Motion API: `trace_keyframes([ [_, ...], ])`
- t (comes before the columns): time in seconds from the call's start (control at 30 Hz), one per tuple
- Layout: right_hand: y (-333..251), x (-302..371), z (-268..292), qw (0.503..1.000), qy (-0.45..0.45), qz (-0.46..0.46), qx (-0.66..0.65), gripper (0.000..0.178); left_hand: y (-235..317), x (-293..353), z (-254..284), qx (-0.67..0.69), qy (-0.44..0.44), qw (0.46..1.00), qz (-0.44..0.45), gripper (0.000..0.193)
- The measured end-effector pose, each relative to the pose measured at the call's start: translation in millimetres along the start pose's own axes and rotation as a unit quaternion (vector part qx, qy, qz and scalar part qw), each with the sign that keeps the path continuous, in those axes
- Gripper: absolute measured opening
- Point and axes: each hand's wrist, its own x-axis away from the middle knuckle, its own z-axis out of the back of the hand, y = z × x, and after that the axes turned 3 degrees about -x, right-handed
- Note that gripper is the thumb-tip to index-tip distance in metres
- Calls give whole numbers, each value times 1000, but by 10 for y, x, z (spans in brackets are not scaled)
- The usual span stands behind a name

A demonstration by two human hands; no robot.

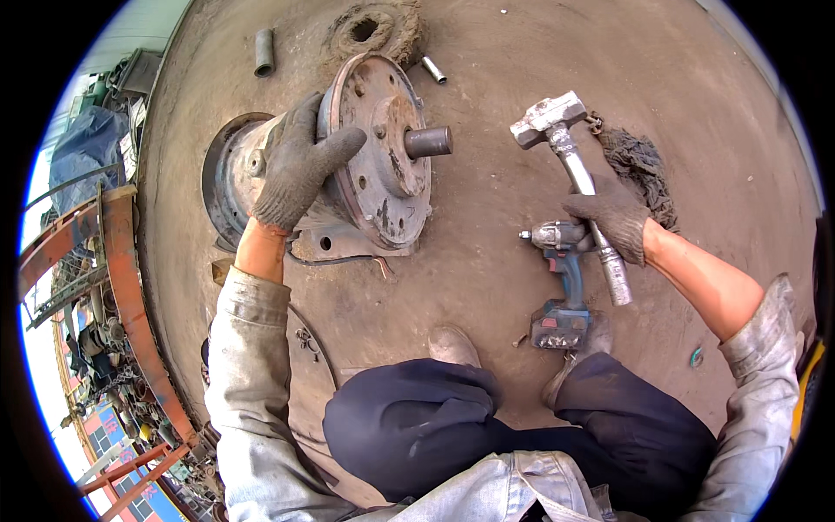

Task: The person is repairing a mechanical part, likely a brake drum or hub assembly. They use a hammer and a cordless drill to remove and adjust components, including bolts and a circular metal piece.

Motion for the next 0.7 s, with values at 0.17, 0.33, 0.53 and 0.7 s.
trace_keyframes([
  [0.17, 320, -502, -1006, 984, 30, 58, -163, 22, 4, -77, -175, 17, 28, 999, -16, 81],
  [0.33, 333, -772, -1691, 967, 34, 114, -225, 24, 63, -33, -157, 61, 31, 998, 3, 71],
  [0.53, 302, -808, -1763, 967, 21, 138, -213, 28, 116, -25, -180, 105, 38, 993, -22, 58],
  [0.7, 383, -643, -1573, 928, 140, 139, -317, 24, 170, 27, -121, 117, 18, 993, 14, 60],
])
